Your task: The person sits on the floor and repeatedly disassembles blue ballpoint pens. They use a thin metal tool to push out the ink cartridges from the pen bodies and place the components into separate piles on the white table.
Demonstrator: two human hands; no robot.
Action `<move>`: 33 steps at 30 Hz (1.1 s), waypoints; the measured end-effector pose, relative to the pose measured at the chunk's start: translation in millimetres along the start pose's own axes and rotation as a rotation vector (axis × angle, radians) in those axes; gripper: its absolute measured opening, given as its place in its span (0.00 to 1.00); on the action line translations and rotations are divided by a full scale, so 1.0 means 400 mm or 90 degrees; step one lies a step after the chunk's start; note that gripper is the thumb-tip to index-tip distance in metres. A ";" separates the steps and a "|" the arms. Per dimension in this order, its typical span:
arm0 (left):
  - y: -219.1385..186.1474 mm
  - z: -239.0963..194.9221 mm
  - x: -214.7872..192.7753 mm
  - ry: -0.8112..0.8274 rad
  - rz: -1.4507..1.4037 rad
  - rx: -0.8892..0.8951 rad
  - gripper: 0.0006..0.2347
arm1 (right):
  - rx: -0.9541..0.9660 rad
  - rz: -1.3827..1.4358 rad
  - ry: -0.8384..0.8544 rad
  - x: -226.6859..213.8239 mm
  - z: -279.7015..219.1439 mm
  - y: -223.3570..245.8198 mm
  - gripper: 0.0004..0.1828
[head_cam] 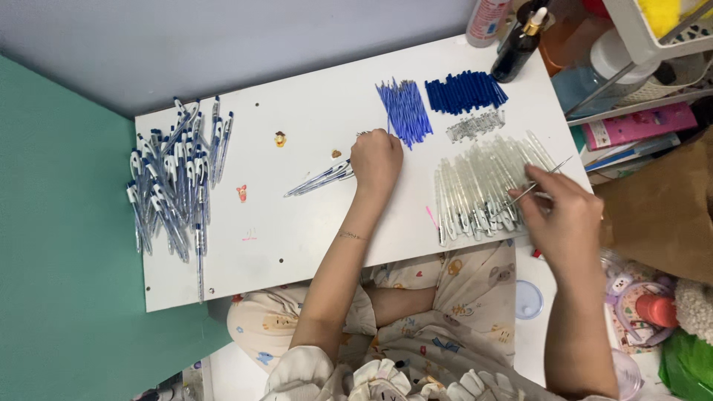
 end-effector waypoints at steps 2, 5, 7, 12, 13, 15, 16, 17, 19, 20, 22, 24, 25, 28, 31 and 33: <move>-0.008 0.011 0.006 -0.020 0.003 0.012 0.12 | 0.020 0.019 -0.019 0.024 -0.012 -0.036 0.17; -0.020 0.017 0.012 -0.035 0.006 0.021 0.12 | 0.039 0.027 -0.053 0.049 -0.031 -0.072 0.15; -0.032 0.024 0.010 -0.034 0.004 0.020 0.12 | 0.037 0.015 -0.070 0.055 -0.032 -0.082 0.15; -0.052 0.034 0.023 0.014 0.028 0.028 0.16 | 0.060 0.001 -0.081 0.065 -0.037 -0.095 0.14; -0.054 0.033 0.019 0.015 0.028 0.029 0.16 | 0.062 0.000 -0.082 0.068 -0.036 -0.103 0.14; -0.056 0.027 0.013 0.017 0.022 0.038 0.18 | 0.041 -0.005 -0.089 0.074 -0.038 -0.112 0.14; -0.055 0.019 0.005 0.021 0.022 0.038 0.18 | 0.044 -0.006 -0.087 0.072 -0.039 -0.111 0.14; -0.056 0.010 -0.005 0.015 0.009 0.049 0.19 | 0.044 0.005 -0.086 0.071 -0.040 -0.109 0.13; -0.037 -0.014 -0.024 0.009 -0.004 0.058 0.21 | 0.043 0.016 -0.084 0.067 -0.042 -0.102 0.13; -0.034 -0.034 -0.052 -0.061 -0.007 0.119 0.15 | 0.050 0.018 -0.098 0.061 -0.043 -0.099 0.12; -0.005 -0.088 -0.104 -0.132 -0.009 0.179 0.10 | 0.057 0.020 -0.112 0.044 -0.047 -0.084 0.11; 0.057 -0.141 -0.143 -0.099 0.129 0.102 0.14 | 0.067 0.061 -0.154 0.014 -0.058 -0.065 0.07; 0.083 -0.170 -0.153 -0.099 0.130 0.100 0.14 | 0.067 0.063 -0.152 0.014 -0.067 -0.069 0.07; 0.176 -0.229 -0.166 -0.054 0.283 -0.007 0.17 | 0.081 0.131 -0.187 0.011 -0.091 -0.063 0.11; 0.202 -0.257 -0.190 -0.116 0.171 0.083 0.08 | 0.098 0.332 -0.223 0.034 -0.105 -0.024 0.15; 0.185 -0.276 -0.209 -0.169 0.158 0.112 0.05 | 0.021 0.282 -0.248 0.040 -0.106 0.022 0.15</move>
Point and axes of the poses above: each hand's wrist, its own z-axis towards the middle knuckle, its own x-axis out of the palm, y = z × x, the point moved 7 cm from there along z, towards the middle knuckle, and after that the axes turned 12 degrees about y, right-handed, at the moved point
